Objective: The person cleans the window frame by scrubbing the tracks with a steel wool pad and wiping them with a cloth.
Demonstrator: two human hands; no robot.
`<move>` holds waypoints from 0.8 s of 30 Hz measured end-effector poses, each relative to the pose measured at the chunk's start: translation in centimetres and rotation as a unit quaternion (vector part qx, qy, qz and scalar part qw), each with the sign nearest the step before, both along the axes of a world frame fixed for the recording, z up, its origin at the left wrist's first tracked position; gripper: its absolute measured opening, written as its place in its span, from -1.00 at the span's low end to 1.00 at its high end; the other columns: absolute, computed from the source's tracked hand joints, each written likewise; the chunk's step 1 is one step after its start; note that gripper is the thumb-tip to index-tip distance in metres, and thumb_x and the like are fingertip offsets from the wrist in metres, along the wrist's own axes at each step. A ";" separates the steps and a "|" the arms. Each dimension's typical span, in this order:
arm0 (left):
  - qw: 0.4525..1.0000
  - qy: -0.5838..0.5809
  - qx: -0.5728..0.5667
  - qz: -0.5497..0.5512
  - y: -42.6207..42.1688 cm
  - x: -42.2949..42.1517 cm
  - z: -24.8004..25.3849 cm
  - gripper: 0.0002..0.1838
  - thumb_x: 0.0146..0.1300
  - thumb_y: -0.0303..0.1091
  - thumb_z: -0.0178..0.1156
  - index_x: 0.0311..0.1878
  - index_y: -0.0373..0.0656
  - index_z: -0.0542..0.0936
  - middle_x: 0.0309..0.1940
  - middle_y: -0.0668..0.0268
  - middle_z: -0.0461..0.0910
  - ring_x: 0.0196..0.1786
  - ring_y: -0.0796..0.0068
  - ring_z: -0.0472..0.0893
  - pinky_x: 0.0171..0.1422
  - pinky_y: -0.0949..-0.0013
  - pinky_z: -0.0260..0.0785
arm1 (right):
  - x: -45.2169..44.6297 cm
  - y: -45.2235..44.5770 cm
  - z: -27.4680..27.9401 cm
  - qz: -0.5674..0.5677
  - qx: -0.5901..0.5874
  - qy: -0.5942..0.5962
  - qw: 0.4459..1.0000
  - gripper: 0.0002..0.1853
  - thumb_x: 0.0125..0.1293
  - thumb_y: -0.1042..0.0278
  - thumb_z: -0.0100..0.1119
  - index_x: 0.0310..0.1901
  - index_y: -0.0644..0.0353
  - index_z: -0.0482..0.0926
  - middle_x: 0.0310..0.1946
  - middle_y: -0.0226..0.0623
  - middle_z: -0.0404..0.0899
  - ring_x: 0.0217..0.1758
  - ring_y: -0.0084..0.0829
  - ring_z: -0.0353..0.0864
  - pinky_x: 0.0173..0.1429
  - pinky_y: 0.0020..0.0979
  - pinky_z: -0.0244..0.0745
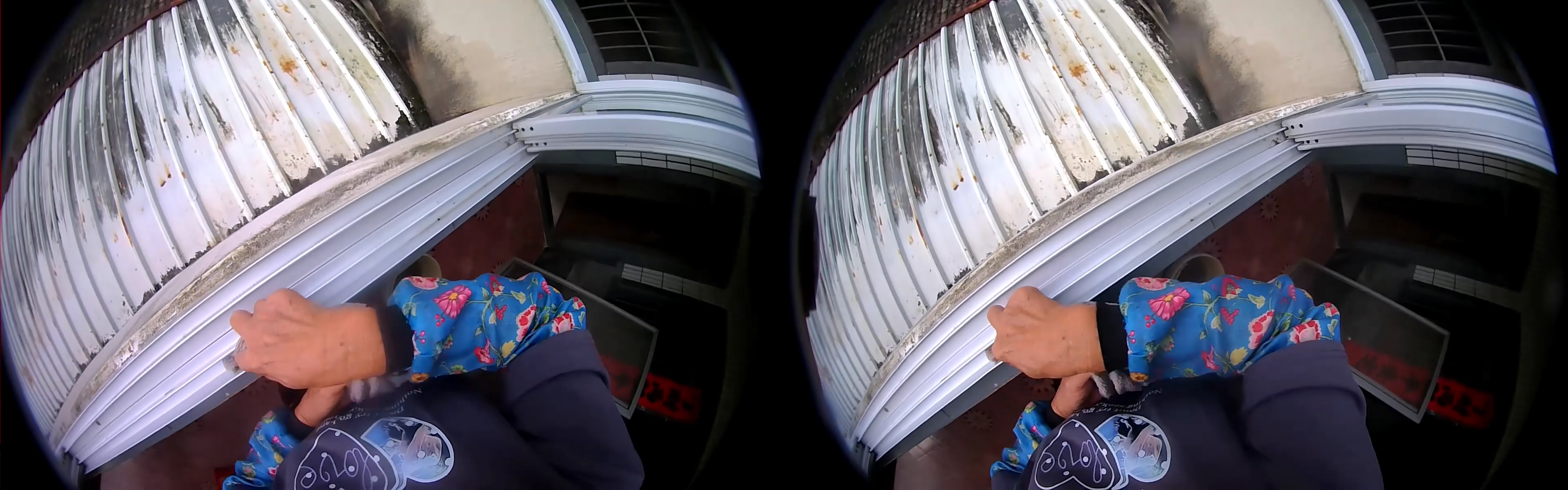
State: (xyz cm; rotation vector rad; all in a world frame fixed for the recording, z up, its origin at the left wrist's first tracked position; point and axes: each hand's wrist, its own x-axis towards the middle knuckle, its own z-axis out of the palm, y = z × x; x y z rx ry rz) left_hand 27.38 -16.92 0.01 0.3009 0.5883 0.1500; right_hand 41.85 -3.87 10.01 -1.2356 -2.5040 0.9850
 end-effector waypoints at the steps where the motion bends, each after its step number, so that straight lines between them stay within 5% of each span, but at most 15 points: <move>1: 0.999 -0.039 -0.017 -0.010 1.8 2.3 2.0 -0.51 0.36 -0.28 0.03 0.31 -0.28 0.33 0.24 0.17 0.42 0.29 0.25 0.41 0.41 0.19 0.19 | 2.1 -0.1 0.9 -0.008 -0.010 -0.005 1.000 -0.89 0.04 0.29 0.15 -0.53 0.03 0.64 -0.49 -0.35 0.47 -0.33 -0.36 0.54 -0.41 -0.30 0.34; 4: 0.990 -0.101 -0.035 -0.091 3.3 7.7 3.4 -0.52 0.35 -0.35 0.01 0.31 -0.27 0.32 0.22 0.20 0.44 0.26 0.33 0.43 0.37 0.24 0.24 | 7.1 -1.1 1.6 -0.049 -0.046 -0.065 0.996 -0.92 0.07 0.31 0.17 -0.48 0.00 0.65 -0.42 -0.24 0.40 -0.39 -0.30 0.58 -0.39 -0.28 0.41; 6: 0.982 -0.129 -0.049 -0.131 3.3 11.3 3.6 -0.50 0.36 -0.34 0.02 0.33 -0.26 0.29 0.21 0.21 0.44 0.24 0.38 0.45 0.34 0.28 0.28 | 11.2 -2.0 2.0 -0.058 -0.062 -0.110 0.990 -0.82 0.05 0.41 0.20 -0.28 -0.09 0.60 -0.40 -0.24 0.32 -0.37 -0.27 0.53 -0.48 -0.28 0.39; 9: 0.969 -0.172 -0.155 -0.090 2.5 16.2 4.5 -0.46 0.39 -0.30 0.04 0.39 -0.20 0.21 0.22 0.24 0.42 0.23 0.39 0.45 0.33 0.31 0.30 | 16.7 -2.7 3.9 -0.068 -0.064 -0.195 0.976 -0.74 0.09 0.41 0.17 -0.18 -0.17 0.63 -0.41 -0.26 0.33 -0.37 -0.28 0.54 -0.43 -0.29 0.41; 12: 0.963 -0.212 -0.139 -0.087 1.8 20.8 4.2 -0.39 0.40 -0.28 0.03 0.45 -0.16 0.10 0.27 0.21 0.35 0.26 0.38 0.42 0.34 0.30 0.29 | 22.4 -3.6 4.2 -0.088 -0.088 -0.229 0.965 -0.66 0.10 0.46 0.15 -0.09 -0.18 0.65 -0.37 -0.26 0.35 -0.36 -0.25 0.51 -0.44 -0.31 0.41; 24: 0.963 -0.226 -0.144 -0.017 0.4 33.7 3.9 -0.33 0.41 -0.26 -0.03 0.50 -0.09 -0.04 0.29 0.24 0.30 0.25 0.39 0.41 0.32 0.28 0.30 | 35.9 -6.4 4.5 -0.160 -0.070 -0.264 0.949 -0.65 0.02 0.59 0.21 -0.18 -0.12 0.67 -0.28 -0.22 0.43 -0.32 -0.12 0.56 -0.29 -0.29 0.48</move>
